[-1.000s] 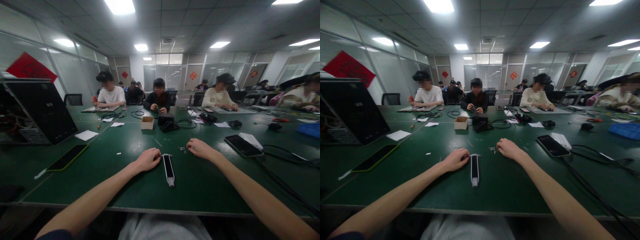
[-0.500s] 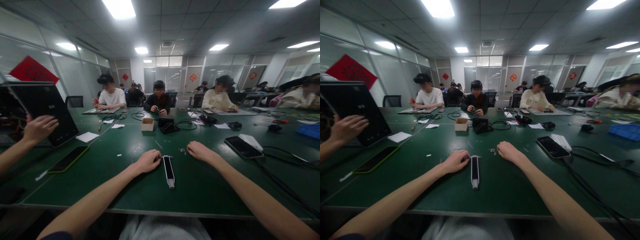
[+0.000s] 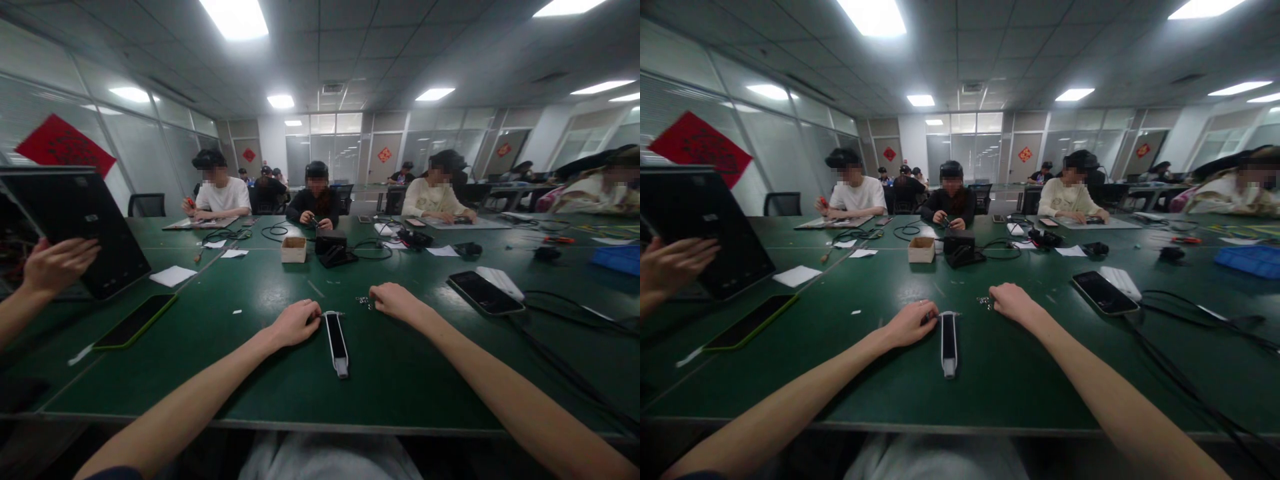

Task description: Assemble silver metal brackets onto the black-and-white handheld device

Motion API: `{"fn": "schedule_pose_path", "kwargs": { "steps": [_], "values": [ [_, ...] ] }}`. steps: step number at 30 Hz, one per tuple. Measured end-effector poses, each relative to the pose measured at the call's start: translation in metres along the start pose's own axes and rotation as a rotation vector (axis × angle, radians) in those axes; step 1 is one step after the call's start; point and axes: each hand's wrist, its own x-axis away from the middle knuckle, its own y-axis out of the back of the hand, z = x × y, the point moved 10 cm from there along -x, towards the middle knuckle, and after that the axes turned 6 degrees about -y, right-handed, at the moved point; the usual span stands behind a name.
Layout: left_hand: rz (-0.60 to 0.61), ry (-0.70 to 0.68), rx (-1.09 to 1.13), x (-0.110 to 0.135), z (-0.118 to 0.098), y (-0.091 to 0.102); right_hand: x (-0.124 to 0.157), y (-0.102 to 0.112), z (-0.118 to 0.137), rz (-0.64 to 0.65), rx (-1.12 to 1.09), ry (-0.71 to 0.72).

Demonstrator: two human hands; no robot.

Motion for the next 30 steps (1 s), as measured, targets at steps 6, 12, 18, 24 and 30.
{"fn": "schedule_pose_path", "kwargs": {
  "steps": [6, 12, 18, 24, 30],
  "values": [
    [0.001, -0.001, 0.014, 0.0, 0.0, 0.001, 0.002, -0.001, -0.002, 0.028, -0.067, 0.004],
    [0.012, 0.009, 0.008, 0.0, -0.002, 0.002, 0.004, 0.01, 0.007, -0.077, -0.041, 0.064],
    [0.002, -0.01, -0.001, -0.001, -0.004, 0.003, 0.0, 0.012, 0.017, -0.156, 0.018, 0.128],
    [0.012, -0.005, -0.001, 0.0, -0.004, 0.002, -0.002, 0.009, 0.015, -0.17, 0.078, 0.101],
    [-0.065, 0.016, 0.011, 0.002, -0.004, 0.011, 0.007, 0.03, 0.025, -0.356, 0.022, 0.128]
  ]
}}
